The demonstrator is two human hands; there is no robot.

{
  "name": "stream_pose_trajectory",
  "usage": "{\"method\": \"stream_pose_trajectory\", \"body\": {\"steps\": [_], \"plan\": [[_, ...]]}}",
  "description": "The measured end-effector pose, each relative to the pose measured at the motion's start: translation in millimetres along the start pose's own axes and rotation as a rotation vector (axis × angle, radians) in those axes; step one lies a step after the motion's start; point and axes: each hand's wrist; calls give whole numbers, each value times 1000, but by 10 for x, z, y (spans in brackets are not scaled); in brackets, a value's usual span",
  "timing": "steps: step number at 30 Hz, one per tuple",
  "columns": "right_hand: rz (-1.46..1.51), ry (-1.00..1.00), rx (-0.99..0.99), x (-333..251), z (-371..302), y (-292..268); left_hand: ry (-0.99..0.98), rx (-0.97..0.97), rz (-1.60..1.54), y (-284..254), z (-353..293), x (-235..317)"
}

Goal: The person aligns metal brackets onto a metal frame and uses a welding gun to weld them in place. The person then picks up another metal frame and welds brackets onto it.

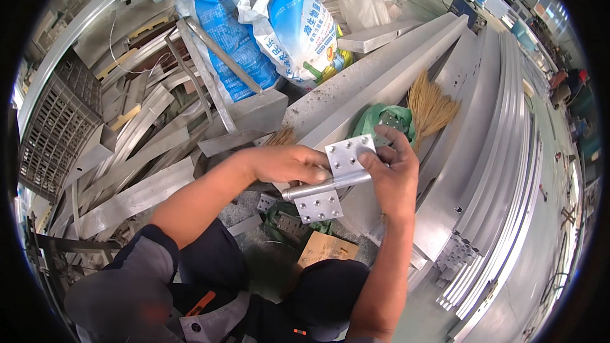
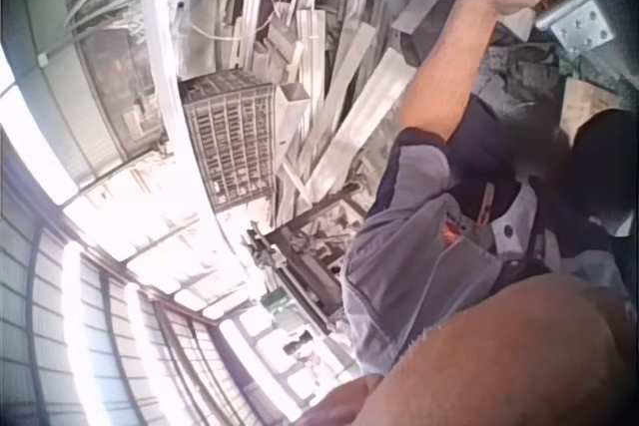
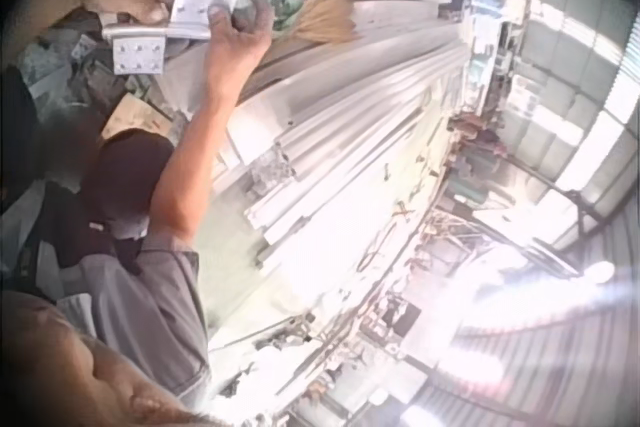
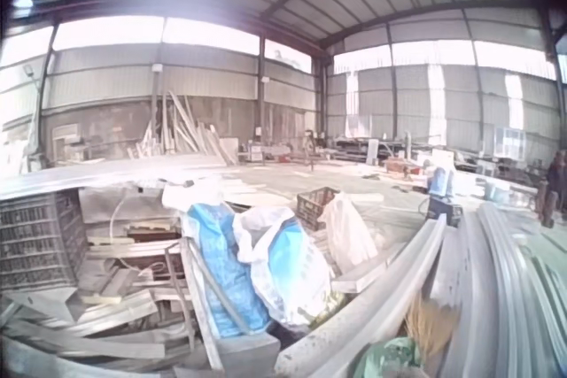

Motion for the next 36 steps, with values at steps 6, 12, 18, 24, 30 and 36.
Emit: {"method": "stream_pose_trajectory", "body": {"steps": [6, 12, 18, 24, 30, 36], "plan": [[263, -143, 134, 84, -17, 169, 257, 195, -131, 309, 209, -183], [447, -14, -73, 218, -240, 65, 418, 385, -222, 283, 218, -90], [226, -63, 124, 271, -262, 463, 516, 586, -318, 428, 262, -3], [264, -56, 99, 237, -279, 417, 457, 499, -344, 273, 157, 83], [106, -42, 50, 94, -325, 501, 505, 514, -737, 297, 172, 56], [62, -37, 36, 107, -338, 569, 571, 664, -665, 309, 194, 111]]}}
Point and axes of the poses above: each hand's wrist, its own z-axis towards the middle knuckle, its own y-axis out of the palm, x = y × z, and after that the axes turned 5 degrees about -x, right-handed
